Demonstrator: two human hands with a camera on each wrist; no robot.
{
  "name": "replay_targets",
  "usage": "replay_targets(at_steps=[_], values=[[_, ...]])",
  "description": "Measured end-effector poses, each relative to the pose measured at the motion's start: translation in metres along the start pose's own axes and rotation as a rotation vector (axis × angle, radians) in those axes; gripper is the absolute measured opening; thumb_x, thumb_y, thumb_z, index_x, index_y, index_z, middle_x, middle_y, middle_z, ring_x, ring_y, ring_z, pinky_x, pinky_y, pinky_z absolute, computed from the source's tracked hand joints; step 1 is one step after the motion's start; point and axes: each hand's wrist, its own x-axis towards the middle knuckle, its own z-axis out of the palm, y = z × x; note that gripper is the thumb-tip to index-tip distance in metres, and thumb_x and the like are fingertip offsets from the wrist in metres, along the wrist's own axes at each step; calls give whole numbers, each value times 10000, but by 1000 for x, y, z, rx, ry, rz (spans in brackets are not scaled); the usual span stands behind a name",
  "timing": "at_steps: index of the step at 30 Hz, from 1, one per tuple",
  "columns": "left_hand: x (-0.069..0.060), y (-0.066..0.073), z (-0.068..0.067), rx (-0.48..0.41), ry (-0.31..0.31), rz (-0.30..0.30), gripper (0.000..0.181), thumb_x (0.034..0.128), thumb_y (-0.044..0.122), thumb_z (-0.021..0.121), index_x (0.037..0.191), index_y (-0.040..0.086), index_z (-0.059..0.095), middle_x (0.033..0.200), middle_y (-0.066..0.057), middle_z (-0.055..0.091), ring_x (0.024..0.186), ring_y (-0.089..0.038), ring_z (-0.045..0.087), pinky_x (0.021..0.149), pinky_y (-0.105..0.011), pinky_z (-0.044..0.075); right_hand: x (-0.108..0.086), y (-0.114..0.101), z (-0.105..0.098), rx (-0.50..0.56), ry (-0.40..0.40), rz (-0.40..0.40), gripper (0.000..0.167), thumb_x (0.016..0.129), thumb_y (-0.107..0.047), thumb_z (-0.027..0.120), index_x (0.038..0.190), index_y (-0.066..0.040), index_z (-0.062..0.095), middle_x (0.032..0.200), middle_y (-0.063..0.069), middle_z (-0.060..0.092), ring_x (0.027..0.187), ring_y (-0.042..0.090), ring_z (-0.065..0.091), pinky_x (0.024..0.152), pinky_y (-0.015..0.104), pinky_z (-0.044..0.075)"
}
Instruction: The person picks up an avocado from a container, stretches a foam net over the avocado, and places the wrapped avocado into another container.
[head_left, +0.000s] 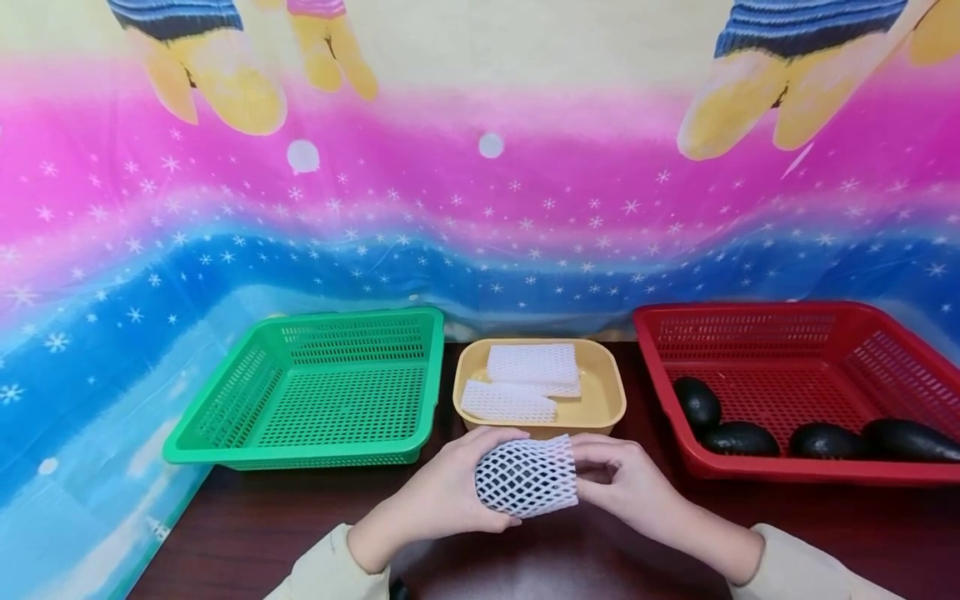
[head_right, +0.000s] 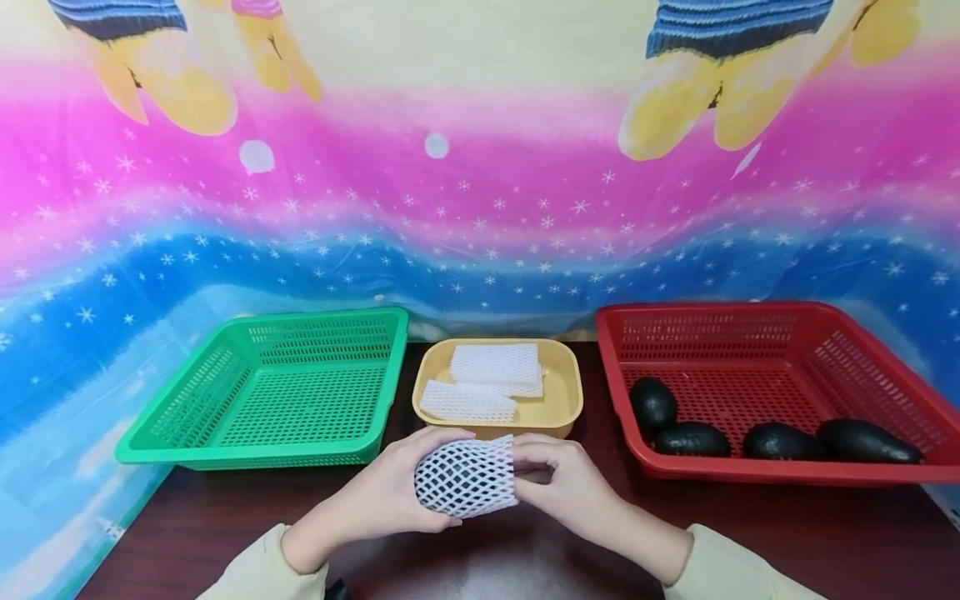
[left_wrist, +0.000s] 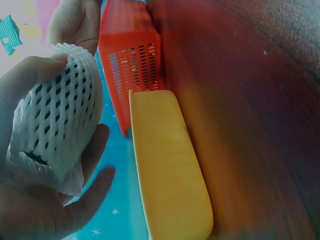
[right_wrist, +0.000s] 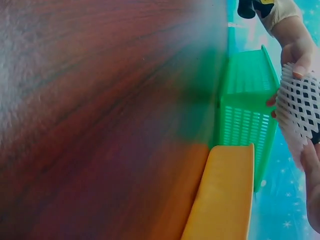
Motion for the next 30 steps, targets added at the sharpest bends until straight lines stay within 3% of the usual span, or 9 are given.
replay_targets(at_steps=[4,9,15,22,30], values=[[0,2,0,71,12,2,813,689,272,929,1405,218,549,1263,84,603,1077,-88,578,907,-298,509,4,-4,-6,-93,-27,-37,237,876,60,755,1090,-40,779,1122,33,731,1079,73,652,863,232,553],[0,5,-3,173,48,14,802,693,321,914,1393,237,532,1213,74,627,1035,-99,590,866,-308,520,8,-11,-17,-223,-62,-168,311,827,75,789,1104,-65,773,1116,43,734,1078,123,657,921,171,500],[2,9,-10,282,71,-22,808,695,395,900,1395,227,534,1254,62,630,1112,-141,559,876,-418,466,10,-17,-30,-312,-125,-273,420,802,69,812,1175,-118,763,1177,40,719,1080,171,668,940,157,483],[-1,13,-24,273,104,-70,806,713,362,890,1407,190,519,1278,32,602,1108,-159,548,876,-427,515,11,-29,-46,-451,-172,-264,482,864,-38,807,1305,-204,706,1271,-37,668,1136,132,638,961,148,457],[-12,14,-48,223,191,-126,835,716,299,907,1430,154,498,1290,20,579,1094,-159,561,877,-434,523,9,-42,-71,-673,-251,-137,624,872,-143,828,1436,-268,590,1380,-91,582,1232,131,572,903,330,561]])
